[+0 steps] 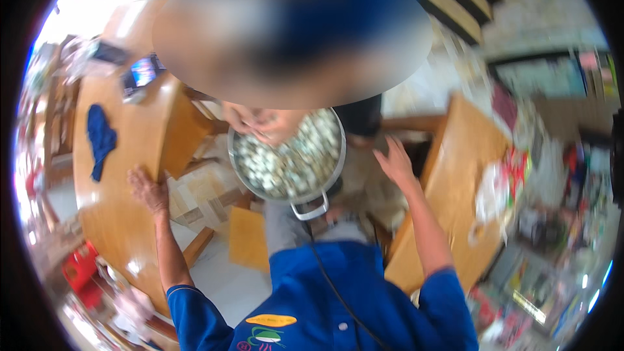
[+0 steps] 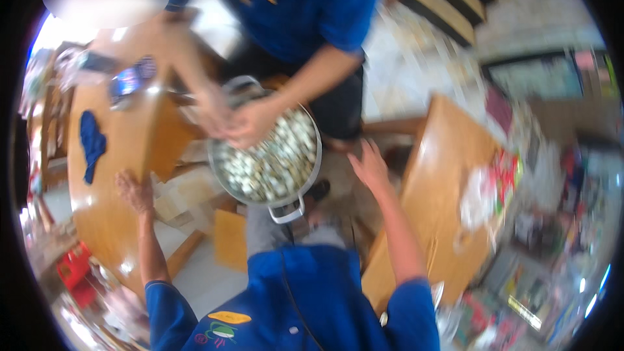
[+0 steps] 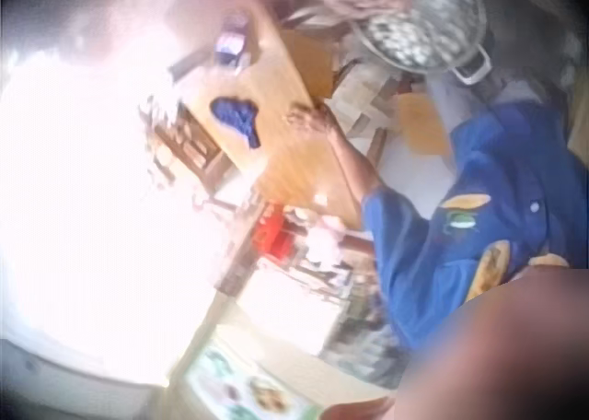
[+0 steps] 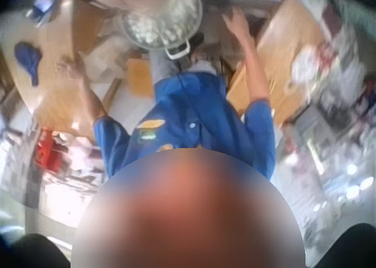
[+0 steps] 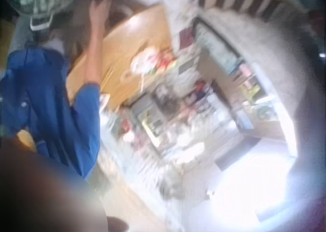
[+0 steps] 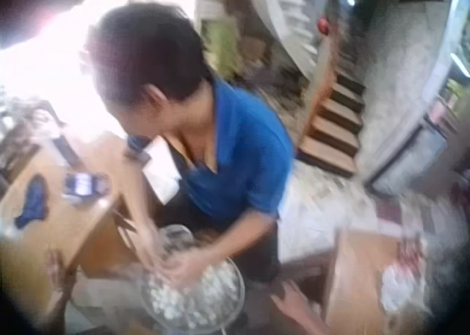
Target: The person assembles a food tray by placing a small packet, a plate with lime wedges, a flatbread, and a bowl of shredded greens onto a metal tray. They then add a bowl of mixed ingredients and carry the tray through the restaurant.
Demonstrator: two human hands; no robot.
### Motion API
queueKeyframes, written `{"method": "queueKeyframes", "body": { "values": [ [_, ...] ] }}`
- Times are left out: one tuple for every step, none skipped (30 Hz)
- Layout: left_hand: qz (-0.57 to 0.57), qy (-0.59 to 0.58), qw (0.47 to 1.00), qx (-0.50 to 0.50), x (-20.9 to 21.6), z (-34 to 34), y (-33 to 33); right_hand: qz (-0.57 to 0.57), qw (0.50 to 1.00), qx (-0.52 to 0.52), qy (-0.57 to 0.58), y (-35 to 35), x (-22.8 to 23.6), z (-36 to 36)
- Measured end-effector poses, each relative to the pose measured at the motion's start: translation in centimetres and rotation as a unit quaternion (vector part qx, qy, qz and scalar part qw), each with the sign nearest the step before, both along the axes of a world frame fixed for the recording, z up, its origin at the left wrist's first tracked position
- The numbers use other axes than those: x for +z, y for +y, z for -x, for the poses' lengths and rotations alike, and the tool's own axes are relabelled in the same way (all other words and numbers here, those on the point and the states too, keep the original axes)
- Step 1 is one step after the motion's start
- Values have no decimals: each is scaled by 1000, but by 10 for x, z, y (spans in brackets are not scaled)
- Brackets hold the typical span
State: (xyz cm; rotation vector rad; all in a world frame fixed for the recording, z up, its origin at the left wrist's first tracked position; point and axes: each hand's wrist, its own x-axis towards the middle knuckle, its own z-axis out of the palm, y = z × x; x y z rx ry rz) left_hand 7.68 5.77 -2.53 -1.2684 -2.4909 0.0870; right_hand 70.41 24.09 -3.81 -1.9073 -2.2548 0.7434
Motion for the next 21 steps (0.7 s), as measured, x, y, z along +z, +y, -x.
{"method": "queueKeyframes", "body": {
  "values": [
    [-37, -2, 999, -13, 0, 1, -1, 10, 999, -15, 46, 14, -3, 0],
    [-25, 41, 999, -23, 1, 0, -4, 51, 997, -64, 3, 27, -10, 3],
    [-23, 8, 1000, 9, 2, -1, -4, 32, 994, -68, 79, 38, -16, 1],
    [-16, -23, 999, 23, 4, -5, -6, 77, 982, -114, 128, 51, -30, 3],
    [-2, -16, 999, 30, 5, -7, -4, 74, 974, -177, 116, 54, -43, 4],
    [2, -56, 996, 64, 9, -10, -2, 62, 979, -184, 65, 57, -57, 4],
    [-10, -79, 994, 70, 11, -13, 0, 42, 984, -170, 29, 60, -71, 6],
    [-22, -102, 992, 71, 16, -16, 3, 53, 981, -180, -41, 61, -83, 9],
    [-30, -115, 990, 74, 19, -20, 5, 86, 979, -180, 44, 59, -94, 11],
    [-35, -118, 988, 90, 24, -24, 8, 125, 968, -190, 106, 57, -101, 15],
    [-42, -127, 986, 99, 26, -29, 9, 155, 980, -113, 53, 53, -106, 17],
    [-53, -143, 982, 116, 28, -33, 14, 157, 986, -46, 9, 52, -108, 20],
    [-52, -157, 976, 144, 29, -37, 19, 193, 981, -27, -8, 51, -107, 20],
    [-53, -177, 966, 180, 29, -42, 25, 215, 976, -10, -15, 53, -105, 19],
    [-74, -198, 955, 206, 29, -46, 31, 234, 971, 25, -30, 57, -103, 16],
    [-31, -203, 945, 256, 28, -49, 37, 210, 977, 4, -36, 62, -103, 11],
    [-9, -209, 933, 293, 26, -51, 43, 181, 982, -2, -48, 69, -103, 3],
    [-4, -221, 924, 314, 24, -53, 48, 143, 988, -9, -53, 78, -106, -5],
    [18, -221, 912, 345, 24, -52, 53, 156, 986, -39, -45, 87, -109, -14],
    [24, -224, 906, 358, 24, -50, 56, 162, 984, -50, -55, 94, -115, -21],
    [22, -217, 902, 371, 24, -47, 60, 145, 986, -60, -50, 101, -122, -26]
  ]
}}
